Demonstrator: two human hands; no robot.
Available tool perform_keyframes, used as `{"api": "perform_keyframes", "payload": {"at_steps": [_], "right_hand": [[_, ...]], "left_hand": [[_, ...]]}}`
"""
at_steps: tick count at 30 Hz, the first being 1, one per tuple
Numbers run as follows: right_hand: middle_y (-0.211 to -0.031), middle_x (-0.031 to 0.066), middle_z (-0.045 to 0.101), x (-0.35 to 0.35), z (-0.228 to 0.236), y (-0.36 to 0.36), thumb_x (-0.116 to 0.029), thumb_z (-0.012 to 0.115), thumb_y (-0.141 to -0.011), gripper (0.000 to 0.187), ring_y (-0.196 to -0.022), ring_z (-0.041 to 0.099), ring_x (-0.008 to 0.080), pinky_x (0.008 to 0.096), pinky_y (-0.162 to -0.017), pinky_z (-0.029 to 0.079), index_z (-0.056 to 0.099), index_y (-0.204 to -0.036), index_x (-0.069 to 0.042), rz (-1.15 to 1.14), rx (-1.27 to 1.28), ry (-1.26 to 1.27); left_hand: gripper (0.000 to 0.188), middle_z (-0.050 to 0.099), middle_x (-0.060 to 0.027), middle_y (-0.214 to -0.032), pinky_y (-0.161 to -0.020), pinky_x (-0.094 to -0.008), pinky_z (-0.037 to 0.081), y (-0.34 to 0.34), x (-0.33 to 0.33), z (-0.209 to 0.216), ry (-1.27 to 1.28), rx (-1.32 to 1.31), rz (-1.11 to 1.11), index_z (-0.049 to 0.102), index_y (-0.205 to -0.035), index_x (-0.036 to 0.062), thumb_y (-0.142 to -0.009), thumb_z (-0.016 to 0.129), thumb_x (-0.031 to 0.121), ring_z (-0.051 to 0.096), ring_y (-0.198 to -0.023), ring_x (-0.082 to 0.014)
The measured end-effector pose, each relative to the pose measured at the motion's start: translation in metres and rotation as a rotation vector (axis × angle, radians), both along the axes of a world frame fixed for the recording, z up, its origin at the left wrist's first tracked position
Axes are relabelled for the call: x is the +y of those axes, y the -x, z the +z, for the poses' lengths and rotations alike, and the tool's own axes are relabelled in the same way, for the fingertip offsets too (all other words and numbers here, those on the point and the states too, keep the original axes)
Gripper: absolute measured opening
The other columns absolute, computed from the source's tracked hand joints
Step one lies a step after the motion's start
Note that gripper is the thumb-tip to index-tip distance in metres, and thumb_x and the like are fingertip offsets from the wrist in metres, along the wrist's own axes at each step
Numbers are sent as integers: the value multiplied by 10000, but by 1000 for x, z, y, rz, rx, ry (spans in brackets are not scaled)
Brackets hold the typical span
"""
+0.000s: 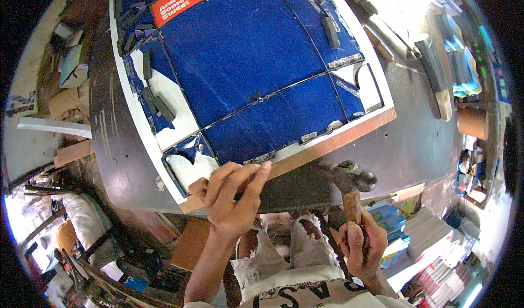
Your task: The person assembles a die-cutting board by inserting metal cutting rules and rubber strips into the grooves, tapping them into place using a hammer and metal guide, and adjusting the pieces by hand and with pliers.
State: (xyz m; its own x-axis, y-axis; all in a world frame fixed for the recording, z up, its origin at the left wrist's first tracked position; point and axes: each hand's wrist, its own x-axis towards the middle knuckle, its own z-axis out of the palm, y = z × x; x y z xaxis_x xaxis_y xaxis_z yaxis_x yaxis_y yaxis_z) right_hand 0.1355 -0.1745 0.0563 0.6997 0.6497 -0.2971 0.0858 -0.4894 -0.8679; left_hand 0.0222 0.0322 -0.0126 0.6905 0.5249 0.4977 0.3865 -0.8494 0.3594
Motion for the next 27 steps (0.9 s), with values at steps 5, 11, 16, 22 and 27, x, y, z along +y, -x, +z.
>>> {"api": "perform_keyframes", "payload": {"at_steps": [5,11,16,22,27], "right_hand": [[-658,47,589,-2,1,9,-210,488,-989,404,-511,497,84,241,-477,390,514,-1263,86,1,58,67],[-631,35,578,7,-1,9,-196,472,-998,396,-463,452,51,209,-431,351,515,-1257,100,36,-32,52],[-698,103,627,24,-11,1,-104,531,-956,388,-581,597,125,259,-531,476,496,-1279,108,206,-261,2],[-893,214,672,36,-2,0,-7,577,-885,414,-696,695,250,316,-627,535,497,-1273,114,344,-274,66],[-1008,271,664,41,10,2,-14,578,-877,415,-833,713,334,341,-717,550,495,-1253,141,416,-374,82]], "left_hand": [[155,702,57,-846,-780,-349,353,-4,7,0,-26,-34,-8,743,-873,216,-763,707,113,630,-784,-172],[186,705,-32,-899,-742,-308,454,-14,1,0,13,-73,-54,746,-877,49,-693,721,36,628,-862,-203],[351,708,-76,-941,-699,-290,488,-9,3,-4,157,-94,-138,710,-974,5,-624,696,-20,638,-895,-237],[553,702,-113,-1008,-654,-263,339,8,0,-26,279,-153,-170,582,-1163,-24,-633,729,-87,668,-905,-184],[440,674,-190,-1072,-667,-294,415,5,-1,-23,294,-219,-181,536,-1165,-58,-759,678,-152,681,-882,-208]]}}
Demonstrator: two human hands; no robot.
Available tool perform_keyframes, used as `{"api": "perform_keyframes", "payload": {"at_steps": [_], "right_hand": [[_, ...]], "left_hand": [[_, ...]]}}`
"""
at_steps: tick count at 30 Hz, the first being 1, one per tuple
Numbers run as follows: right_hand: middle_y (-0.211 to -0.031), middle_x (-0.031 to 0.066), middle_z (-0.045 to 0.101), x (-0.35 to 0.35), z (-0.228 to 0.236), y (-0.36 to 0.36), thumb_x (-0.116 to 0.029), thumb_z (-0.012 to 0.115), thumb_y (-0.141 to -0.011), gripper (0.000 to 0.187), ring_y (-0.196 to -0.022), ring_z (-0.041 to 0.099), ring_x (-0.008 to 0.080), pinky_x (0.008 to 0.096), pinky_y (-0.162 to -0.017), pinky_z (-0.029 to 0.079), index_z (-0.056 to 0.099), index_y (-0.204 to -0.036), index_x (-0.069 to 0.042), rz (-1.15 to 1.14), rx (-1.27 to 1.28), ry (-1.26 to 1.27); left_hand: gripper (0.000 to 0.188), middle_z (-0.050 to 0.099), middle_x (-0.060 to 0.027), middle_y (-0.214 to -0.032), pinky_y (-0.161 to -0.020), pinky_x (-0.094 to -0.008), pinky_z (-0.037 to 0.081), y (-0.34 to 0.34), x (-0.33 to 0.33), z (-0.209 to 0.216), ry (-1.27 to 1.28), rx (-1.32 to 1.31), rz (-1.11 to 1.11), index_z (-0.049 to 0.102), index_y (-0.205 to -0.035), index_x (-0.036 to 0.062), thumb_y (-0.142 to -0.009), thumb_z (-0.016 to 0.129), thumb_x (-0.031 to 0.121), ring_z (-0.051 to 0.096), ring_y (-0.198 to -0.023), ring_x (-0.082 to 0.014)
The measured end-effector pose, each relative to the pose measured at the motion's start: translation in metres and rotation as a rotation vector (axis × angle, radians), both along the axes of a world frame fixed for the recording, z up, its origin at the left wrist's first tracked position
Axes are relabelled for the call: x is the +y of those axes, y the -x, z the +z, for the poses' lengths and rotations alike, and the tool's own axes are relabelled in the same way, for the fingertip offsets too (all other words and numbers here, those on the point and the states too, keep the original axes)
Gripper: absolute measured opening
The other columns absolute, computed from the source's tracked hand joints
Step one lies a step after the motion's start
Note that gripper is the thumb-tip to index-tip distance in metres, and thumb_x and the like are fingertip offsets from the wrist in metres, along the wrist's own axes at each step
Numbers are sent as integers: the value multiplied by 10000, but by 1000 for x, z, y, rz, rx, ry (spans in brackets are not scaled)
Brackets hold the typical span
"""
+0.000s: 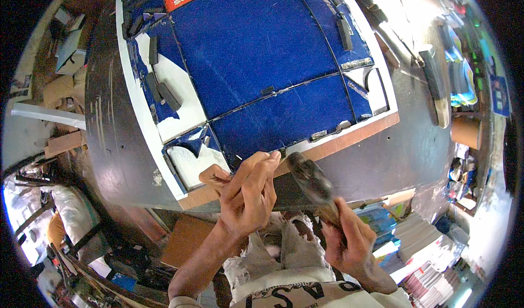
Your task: The person assembles a die-cutting board by inserting metal cutting rules and rubber strips into the grooves, tapping them into place using a hammer and metal guide, and adjusting the pieces by hand and with pliers.
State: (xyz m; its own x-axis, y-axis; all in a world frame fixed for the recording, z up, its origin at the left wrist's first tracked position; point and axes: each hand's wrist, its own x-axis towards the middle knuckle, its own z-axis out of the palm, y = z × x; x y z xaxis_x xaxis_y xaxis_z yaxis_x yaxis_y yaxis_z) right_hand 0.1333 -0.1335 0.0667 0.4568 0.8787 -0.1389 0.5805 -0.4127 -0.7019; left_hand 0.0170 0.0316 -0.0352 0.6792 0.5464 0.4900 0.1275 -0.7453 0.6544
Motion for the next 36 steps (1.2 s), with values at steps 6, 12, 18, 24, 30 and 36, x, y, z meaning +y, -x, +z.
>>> {"api": "perform_keyframes", "payload": {"at_steps": [6,12,18,24,30,36], "right_hand": [[-997,205,648,-2,-11,0,-53,597,-900,468,-728,667,304,365,-601,533,442,-1324,70,22,-38,-67],[-1055,245,655,0,-11,-2,-56,610,-893,446,-783,693,332,358,-647,554,470,-1277,123,6,49,46],[-680,84,628,-17,-8,9,-212,478,-976,433,-504,553,103,238,-454,426,530,-1216,144,-246,-86,-76],[-750,157,663,-58,-23,23,-185,530,-962,426,-596,624,176,264,-545,476,496,-1273,104,-111,-83,7],[-1084,256,654,5,-9,19,-70,584,-914,439,-846,708,329,362,-682,562,459,-1285,130,-83,-13,20],[-616,73,571,-13,-21,33,-157,485,-956,382,-494,535,127,257,-469,413,533,-1182,146,-124,-226,-158]], "left_hand": [[496,635,-237,-1090,-833,-316,535,-4,0,-1,178,-94,-94,473,-1233,-70,-780,639,-187,665,-947,-325],[522,634,-241,-1103,-848,-334,537,-1,2,7,243,4,-114,470,-1259,-53,-782,637,-186,663,-994,-318],[522,656,-166,-1139,-938,-388,485,9,2,45,184,216,47,484,-1290,-34,-820,708,-7,629,-1070,-333],[489,647,-116,-1136,-1017,-431,345,71,-1,67,-145,537,623,530,-1238,-35,-821,733,120,516,-1163,-324],[349,635,-122,-1114,-950,-416,374,103,36,62,-112,365,663,552,-1159,-12,-835,673,32,544,-1077,-285],[274,672,-56,-1003,-825,-374,442,69,69,67,117,309,349,670,-980,54,-718,720,-9,605,-880,-231]]}}
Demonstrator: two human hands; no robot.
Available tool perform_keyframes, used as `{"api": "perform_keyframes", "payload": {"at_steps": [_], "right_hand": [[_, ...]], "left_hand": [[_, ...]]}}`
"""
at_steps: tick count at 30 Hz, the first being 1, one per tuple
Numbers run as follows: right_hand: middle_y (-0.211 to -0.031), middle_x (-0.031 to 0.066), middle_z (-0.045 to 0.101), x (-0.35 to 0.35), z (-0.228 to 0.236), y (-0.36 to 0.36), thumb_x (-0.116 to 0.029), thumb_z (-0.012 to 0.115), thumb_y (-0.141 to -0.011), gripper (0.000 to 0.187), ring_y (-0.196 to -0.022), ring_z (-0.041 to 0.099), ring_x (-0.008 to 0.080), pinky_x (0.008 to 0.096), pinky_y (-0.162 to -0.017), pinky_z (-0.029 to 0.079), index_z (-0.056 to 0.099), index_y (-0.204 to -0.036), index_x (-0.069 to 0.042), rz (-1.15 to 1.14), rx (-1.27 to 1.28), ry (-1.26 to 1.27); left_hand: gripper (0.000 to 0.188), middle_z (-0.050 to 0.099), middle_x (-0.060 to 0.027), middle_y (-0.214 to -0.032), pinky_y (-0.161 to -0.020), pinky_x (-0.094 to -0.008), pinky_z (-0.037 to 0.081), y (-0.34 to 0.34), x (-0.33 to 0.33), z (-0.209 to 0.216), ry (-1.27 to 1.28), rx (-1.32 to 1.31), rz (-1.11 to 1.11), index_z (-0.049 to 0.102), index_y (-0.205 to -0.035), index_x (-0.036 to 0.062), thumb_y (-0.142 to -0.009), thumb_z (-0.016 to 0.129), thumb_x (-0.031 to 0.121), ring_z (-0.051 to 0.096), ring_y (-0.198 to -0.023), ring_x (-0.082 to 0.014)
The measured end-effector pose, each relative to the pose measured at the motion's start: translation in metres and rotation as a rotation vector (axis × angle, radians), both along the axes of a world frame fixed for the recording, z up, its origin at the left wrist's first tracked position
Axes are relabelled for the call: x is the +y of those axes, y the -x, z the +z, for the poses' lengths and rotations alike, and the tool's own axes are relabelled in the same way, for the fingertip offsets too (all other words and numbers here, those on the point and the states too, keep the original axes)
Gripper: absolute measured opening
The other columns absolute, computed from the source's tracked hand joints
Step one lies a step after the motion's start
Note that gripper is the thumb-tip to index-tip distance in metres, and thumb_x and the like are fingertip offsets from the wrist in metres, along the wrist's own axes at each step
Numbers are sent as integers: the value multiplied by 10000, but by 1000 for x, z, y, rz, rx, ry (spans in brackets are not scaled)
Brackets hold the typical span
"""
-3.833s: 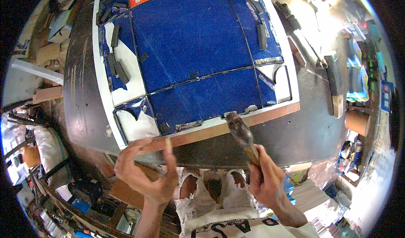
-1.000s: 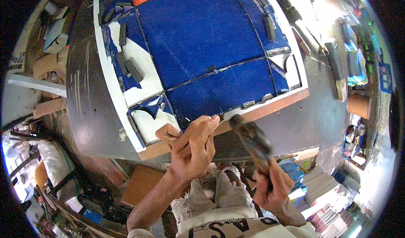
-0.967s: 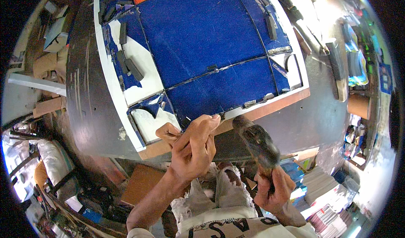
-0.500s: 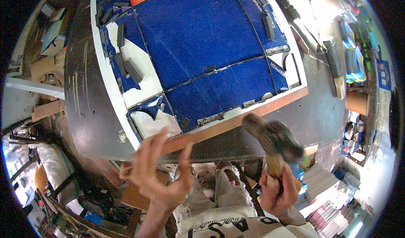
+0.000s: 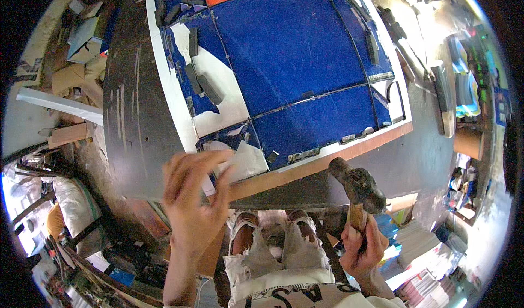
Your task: The person assembles a die-cutting board by inserting metal cutting rules and rubber strips into the grooves, tapping them into place using a hammer and metal guide, and adjusting the pieces by hand and with pliers.
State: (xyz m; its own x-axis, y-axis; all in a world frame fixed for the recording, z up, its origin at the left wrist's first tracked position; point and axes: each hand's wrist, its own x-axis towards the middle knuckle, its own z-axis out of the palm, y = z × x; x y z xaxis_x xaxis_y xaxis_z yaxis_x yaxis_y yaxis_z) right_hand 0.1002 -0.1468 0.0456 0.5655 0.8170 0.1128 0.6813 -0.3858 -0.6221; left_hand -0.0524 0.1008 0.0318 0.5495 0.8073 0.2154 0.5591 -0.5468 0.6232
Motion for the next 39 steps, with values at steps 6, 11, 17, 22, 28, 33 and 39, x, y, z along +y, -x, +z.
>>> {"api": "perform_keyframes", "payload": {"at_steps": [6,11,17,22,28,33,39], "right_hand": [[-582,27,538,-10,12,12,-204,483,-970,387,-480,498,87,242,-459,387,551,-1169,121,-258,191,124],[-579,3,536,-9,23,7,-307,429,-1002,446,-465,475,71,236,-440,361,569,-1184,75,-351,295,100],[-578,7,541,-14,27,2,-371,443,-1000,491,-454,475,74,236,-442,359,566,-1188,66,-367,308,88],[-579,12,542,-25,21,0,-369,440,-1001,490,-440,460,70,233,-429,338,564,-1171,74,-326,338,105],[-566,11,532,-24,22,0,-350,443,-998,476,-423,440,66,231,-413,316,555,-1155,85,-291,411,76],[-561,11,530,-27,23,-3,-347,446,-995,464,-404,424,63,231,-395,303,556,-1130,83,-288,445,97],[-669,64,612,-29,33,-10,-225,506,-980,402,-565,563,104,268,-529,471,550,-1251,69,-257,554,147]], "left_hand": [[333,655,-29,-1009,-827,-390,478,-49,30,13,-37,237,-714,670,-1008,119,-713,778,230,593,-944,-265],[318,603,-49,-1020,-876,-421,436,-68,42,20,-187,486,-950,648,-985,120,-707,729,249,531,-1033,-279],[291,605,-75,-989,-849,-404,432,-72,47,23,-66,535,-1015,626,-1001,104,-735,698,196,541,-1021,-280],[302,607,-83,-1009,-863,-405,428,-60,26,23,-187,523,-866,600,-1055,70,-774,673,152,544,-1014,-284],[340,582,-118,-1042,-902,-385,433,-53,13,20,-14,416,-630,563,-1124,-6,-808,641,93,540,-1035,-264],[345,585,-66,-940,-800,-416,469,-65,21,4,-66,293,-674,629,-1046,98,-728,738,173,564,-909,-284],[290,596,-56,-922,-779,-393,458,-67,25,10,-116,397,-824,638,-940,91,-732,728,273,560,-908,-266]]}}
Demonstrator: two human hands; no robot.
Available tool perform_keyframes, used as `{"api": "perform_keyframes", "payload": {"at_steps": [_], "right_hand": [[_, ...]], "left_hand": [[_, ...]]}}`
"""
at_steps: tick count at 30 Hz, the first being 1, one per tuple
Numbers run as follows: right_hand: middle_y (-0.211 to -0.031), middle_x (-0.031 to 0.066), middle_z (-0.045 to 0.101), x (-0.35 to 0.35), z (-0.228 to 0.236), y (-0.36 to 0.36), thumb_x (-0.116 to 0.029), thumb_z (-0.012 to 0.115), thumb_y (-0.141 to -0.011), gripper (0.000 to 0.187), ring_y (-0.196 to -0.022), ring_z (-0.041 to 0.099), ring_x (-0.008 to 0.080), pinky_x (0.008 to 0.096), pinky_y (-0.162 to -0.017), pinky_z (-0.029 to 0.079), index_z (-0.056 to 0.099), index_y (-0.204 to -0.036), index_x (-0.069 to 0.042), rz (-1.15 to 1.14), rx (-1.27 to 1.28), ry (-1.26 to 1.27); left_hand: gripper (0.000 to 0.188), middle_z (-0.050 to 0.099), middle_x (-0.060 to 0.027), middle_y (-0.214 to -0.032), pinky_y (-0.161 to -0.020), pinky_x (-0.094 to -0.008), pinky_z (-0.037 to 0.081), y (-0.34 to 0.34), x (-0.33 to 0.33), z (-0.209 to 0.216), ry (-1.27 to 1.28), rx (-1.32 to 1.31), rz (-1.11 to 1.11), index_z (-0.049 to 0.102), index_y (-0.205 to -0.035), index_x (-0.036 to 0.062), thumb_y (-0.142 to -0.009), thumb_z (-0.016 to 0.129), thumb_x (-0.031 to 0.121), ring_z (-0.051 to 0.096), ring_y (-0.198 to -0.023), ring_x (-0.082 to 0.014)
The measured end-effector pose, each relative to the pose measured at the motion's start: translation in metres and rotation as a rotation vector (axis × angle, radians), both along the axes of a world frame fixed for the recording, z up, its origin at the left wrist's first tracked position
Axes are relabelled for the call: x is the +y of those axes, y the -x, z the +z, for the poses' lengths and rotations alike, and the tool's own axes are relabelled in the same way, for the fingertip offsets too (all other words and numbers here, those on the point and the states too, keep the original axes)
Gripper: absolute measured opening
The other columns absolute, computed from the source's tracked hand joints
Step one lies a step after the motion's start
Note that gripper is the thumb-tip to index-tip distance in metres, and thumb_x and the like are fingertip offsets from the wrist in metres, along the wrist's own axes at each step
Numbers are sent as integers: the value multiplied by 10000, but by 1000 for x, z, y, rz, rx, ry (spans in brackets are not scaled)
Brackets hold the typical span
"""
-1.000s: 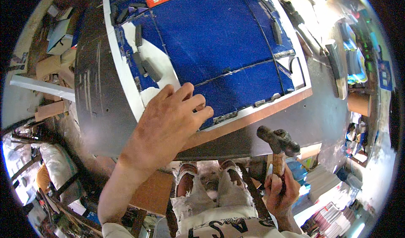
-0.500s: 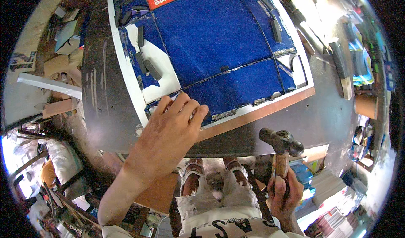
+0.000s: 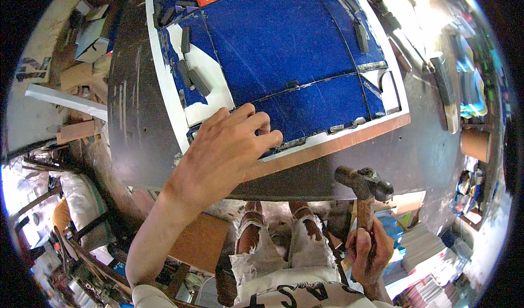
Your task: The person assembles a die-cutting board by inserting metal cutting rules and rubber strips into the grooves, tapping them into place using a hammer and metal guide, and adjusting the pieces by hand and with pliers.
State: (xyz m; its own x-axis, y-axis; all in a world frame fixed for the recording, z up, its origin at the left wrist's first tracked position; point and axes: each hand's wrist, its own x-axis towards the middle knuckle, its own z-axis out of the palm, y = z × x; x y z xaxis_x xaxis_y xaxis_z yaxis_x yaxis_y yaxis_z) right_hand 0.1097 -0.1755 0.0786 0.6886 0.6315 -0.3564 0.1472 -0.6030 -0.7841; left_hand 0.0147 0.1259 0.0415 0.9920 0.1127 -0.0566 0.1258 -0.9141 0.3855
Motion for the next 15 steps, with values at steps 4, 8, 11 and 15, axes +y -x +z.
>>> {"api": "perform_keyframes", "payload": {"at_steps": [4,8,11,15], "right_hand": [[-607,44,572,2,-4,1,-293,477,-987,431,-473,492,80,246,-453,382,554,-1198,74,-16,-33,-29],[-654,56,604,0,-1,-4,-222,502,-982,388,-564,564,101,262,-527,468,555,-1243,60,3,70,-17],[-640,48,600,-2,-8,-3,-234,502,-985,392,-548,563,100,263,-511,463,555,-1241,58,-5,59,-55],[-564,36,549,6,-11,2,-327,441,-1005,453,-377,395,47,224,-374,274,551,-1159,84,-18,7,-106]], "left_hand": [[231,606,-71,-920,-797,-385,473,14,-6,8,249,-14,184,603,-979,87,-757,666,82,589,-910,-259],[356,634,-83,-902,-818,-394,470,40,-35,2,456,-193,476,637,-1068,89,-758,613,-84,612,-880,-276],[409,664,-64,-927,-826,-395,468,45,-52,-19,345,-312,483,690,-1081,104,-727,630,-90,620,-865,-258],[449,683,-21,-987,-796,-360,455,42,-64,-33,201,-474,368,695,-1109,108,-696,657,-63,613,-868,-225]]}}
